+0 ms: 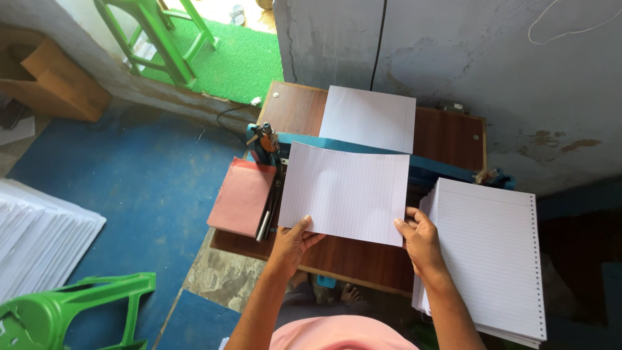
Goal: The person places lined paper sheets into a binding machine, then inserts a printed cover sheet, and stacks the finished notebooks. The person repeats this process for multiple units.
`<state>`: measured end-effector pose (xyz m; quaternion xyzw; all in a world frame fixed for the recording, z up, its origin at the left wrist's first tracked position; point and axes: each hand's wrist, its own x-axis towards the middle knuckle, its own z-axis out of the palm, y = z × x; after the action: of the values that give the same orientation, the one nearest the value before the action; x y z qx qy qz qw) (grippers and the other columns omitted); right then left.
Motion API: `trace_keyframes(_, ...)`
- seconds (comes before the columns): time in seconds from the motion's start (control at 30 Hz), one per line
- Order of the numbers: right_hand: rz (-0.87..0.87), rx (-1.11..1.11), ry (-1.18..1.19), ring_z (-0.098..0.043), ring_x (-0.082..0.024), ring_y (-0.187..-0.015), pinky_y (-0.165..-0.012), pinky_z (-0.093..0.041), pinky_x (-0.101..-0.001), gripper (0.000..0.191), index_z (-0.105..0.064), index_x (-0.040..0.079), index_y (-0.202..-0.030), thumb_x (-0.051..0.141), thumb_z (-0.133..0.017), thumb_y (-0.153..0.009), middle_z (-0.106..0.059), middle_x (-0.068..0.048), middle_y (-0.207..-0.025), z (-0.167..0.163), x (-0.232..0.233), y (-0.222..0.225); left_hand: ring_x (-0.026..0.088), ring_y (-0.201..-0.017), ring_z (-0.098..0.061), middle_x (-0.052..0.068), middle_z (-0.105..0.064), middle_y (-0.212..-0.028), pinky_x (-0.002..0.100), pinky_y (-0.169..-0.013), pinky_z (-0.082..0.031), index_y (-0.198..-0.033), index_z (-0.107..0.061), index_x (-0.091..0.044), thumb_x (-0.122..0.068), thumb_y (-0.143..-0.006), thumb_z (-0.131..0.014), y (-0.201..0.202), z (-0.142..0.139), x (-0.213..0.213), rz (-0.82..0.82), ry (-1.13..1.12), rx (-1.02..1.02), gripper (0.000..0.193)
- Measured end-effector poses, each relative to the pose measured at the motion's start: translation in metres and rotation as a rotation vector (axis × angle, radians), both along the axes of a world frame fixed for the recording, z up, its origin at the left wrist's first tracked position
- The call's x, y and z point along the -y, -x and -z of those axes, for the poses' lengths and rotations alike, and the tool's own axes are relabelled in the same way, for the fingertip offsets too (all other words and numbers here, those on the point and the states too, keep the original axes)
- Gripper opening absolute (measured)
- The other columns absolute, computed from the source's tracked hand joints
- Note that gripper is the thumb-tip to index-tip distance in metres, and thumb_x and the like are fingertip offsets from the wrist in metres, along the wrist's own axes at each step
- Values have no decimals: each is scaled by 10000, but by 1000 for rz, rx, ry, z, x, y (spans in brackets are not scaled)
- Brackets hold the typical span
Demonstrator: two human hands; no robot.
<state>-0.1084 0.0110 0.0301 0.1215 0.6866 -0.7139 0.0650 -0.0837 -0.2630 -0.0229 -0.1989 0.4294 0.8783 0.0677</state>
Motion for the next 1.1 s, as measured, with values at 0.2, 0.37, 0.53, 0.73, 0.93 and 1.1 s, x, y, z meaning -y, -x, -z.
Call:
trace_keyframes(0.2, -52, -6, -125, -746, -235, -805, -680, -620, -309, 358, -543, -71, -1291, 54, -547, -956, -749, -221, -932, -18, -2, -1, 299, -1051, -719, 222, -651, -1177, 449, -939, -637, -1296, -463, 73, -180, -942, -632, -4, -11, -5, -19, 5, -27, 466)
trace_keyframes(0.37, -29, -51, -170, -741, -189, -828, -739, -585, -262, 347, -569, -63, -1281, 60, -561, -957, -761, -189, -934, -17, 0, 0, 308, -1033, -717, 227, -652, -1160, 445, -914, -645, -1276, -478, 107, -157, -955, -620, -2, -16, -4, -28, 7, -19, 439)
trace_keyframes(0.53, 8, -48, -424, -639, -133, -698, -614, -495, -256, 329, -605, -31, -1272, 74, -603, -960, -751, -141, -867, 10, 2, -5, 290, -1014, -727, 220, -663, -1146, 413, -902, -656, -1251, -506, 86, -167, -953, -602, -7, -5, -4, 13, 53, 57, 403)
trace_keyframes(0.73, 78, 35, -492, -581, -144, -597, -527, -443, -287, 343, -601, -27, -1282, 57, -596, -949, -728, -131, -797, 50, 3, -33, 295, -948, -741, 244, -675, -1088, 411, -865, -674, -1186, -537, 148, -151, -970, -610, -31, 32, -13, 40, 24, 153, 376)
trace_keyframes(0.93, 158, 161, -580, -672, -169, -734, -700, -527, -314, 375, -621, -12, -1292, 102, -618, -935, -760, -114, -876, 85, 11, -52, 285, -947, -747, 220, -683, -1090, 396, -862, -667, -1193, -534, 102, -136, -962, -589, -36, 60, -6, 95, 14, 253, 336)
trace_keyframes(1.1, 194, 236, -491, -694, -216, -857, -791, -545, -358, 385, -607, -16, -1329, 104, -594, -964, -764, -156, -992, 111, 9, -41, 290, -1061, -712, 204, -655, -1169, 425, -978, -622, -1228, -512, 73, -142, -987, -567, -20, 68, 1, 157, -35, 307, 328)
